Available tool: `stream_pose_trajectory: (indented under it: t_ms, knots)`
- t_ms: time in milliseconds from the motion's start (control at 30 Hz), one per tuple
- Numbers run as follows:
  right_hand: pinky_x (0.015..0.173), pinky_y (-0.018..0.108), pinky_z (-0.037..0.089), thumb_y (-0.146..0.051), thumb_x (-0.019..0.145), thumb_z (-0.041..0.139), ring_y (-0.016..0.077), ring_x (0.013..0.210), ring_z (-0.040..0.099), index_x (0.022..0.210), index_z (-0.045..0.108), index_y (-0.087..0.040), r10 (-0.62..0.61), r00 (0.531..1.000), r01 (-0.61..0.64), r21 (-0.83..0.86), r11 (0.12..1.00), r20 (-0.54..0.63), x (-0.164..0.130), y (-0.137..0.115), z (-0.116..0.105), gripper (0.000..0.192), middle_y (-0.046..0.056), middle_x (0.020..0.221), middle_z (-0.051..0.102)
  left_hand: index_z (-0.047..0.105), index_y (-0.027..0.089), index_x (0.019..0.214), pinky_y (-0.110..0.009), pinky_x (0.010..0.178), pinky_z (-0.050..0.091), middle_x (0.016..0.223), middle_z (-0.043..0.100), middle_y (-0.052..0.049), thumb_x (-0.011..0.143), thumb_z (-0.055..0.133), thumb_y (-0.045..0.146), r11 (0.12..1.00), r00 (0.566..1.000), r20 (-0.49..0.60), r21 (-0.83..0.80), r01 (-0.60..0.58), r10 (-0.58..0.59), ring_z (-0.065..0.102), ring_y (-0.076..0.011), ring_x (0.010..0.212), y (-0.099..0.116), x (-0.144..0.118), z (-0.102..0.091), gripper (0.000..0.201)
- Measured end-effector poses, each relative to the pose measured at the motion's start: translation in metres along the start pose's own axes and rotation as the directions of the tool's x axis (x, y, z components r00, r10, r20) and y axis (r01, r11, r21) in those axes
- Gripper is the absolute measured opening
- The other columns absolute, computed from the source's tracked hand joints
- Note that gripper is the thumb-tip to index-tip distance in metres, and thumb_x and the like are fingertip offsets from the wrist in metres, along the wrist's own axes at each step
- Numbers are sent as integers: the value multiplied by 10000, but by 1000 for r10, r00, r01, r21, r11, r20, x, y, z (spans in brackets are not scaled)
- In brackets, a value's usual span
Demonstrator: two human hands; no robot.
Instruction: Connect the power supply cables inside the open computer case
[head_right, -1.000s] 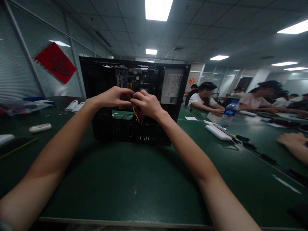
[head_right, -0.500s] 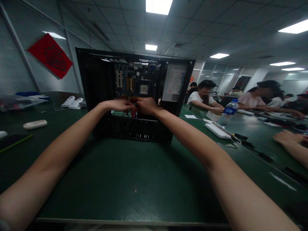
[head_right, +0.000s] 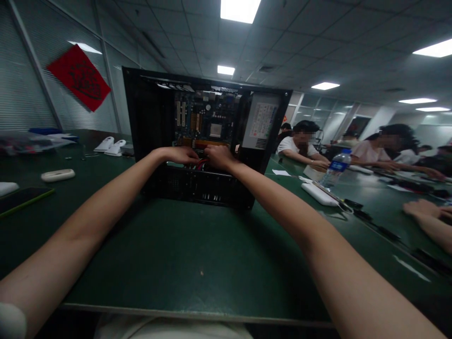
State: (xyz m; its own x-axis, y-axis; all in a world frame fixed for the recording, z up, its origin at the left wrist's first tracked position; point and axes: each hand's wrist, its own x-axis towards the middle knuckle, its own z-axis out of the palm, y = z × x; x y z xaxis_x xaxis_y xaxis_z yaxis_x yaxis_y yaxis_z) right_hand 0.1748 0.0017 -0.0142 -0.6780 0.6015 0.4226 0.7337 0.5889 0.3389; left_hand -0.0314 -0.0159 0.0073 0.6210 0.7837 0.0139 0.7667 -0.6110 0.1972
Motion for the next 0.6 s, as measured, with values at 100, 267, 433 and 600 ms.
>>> stream_pose_trajectory:
  t_ms: [100, 267, 433, 600]
  knots:
    - [740, 312, 391, -240, 925, 546, 267, 1016, 616, 1128, 689, -151, 12, 1000, -12, 12, 1000, -8, 1, 0, 1, 265, 139, 1166, 674, 739, 135, 998, -277, 674, 406, 866, 729, -91, 867, 509, 465, 1000, 1000, -1, 2, -18, 18, 607, -180, 741, 1, -1, 0, 423]
    - [743, 313, 386, -282, 913, 576, 272, 1039, 604, 1094, 696, -151, 9, 999, -7, 35, 999, -42, 1, 1, 4, 254, 135, 1156, 677, 740, 136, 1010, -283, 685, 409, 850, 730, -91, 872, 519, 448, 1000, 1000, 16, -3, -17, 17, 614, -186, 739, 3, -1, -1, 407]
    - [733, 311, 381, -279, 921, 567, 275, 1038, 603, 1111, 690, -153, 4, 1000, -2, 49, 999, -26, 3, 4, 8, 259, 143, 1170, 670, 748, 145, 1024, -284, 711, 395, 883, 736, -84, 862, 534, 472, 999, 1000, 12, 50, -11, 10, 598, -191, 767, 5, -3, -2, 423]
    - [713, 310, 382, -291, 917, 574, 270, 997, 618, 1120, 680, -169, 12, 1000, -12, 31, 999, -26, 4, 5, 10, 260, 131, 1171, 672, 739, 144, 1040, -280, 711, 392, 940, 744, -93, 867, 531, 449, 998, 1000, 6, 57, -23, 23, 607, -188, 787, 4, -1, -1, 408]
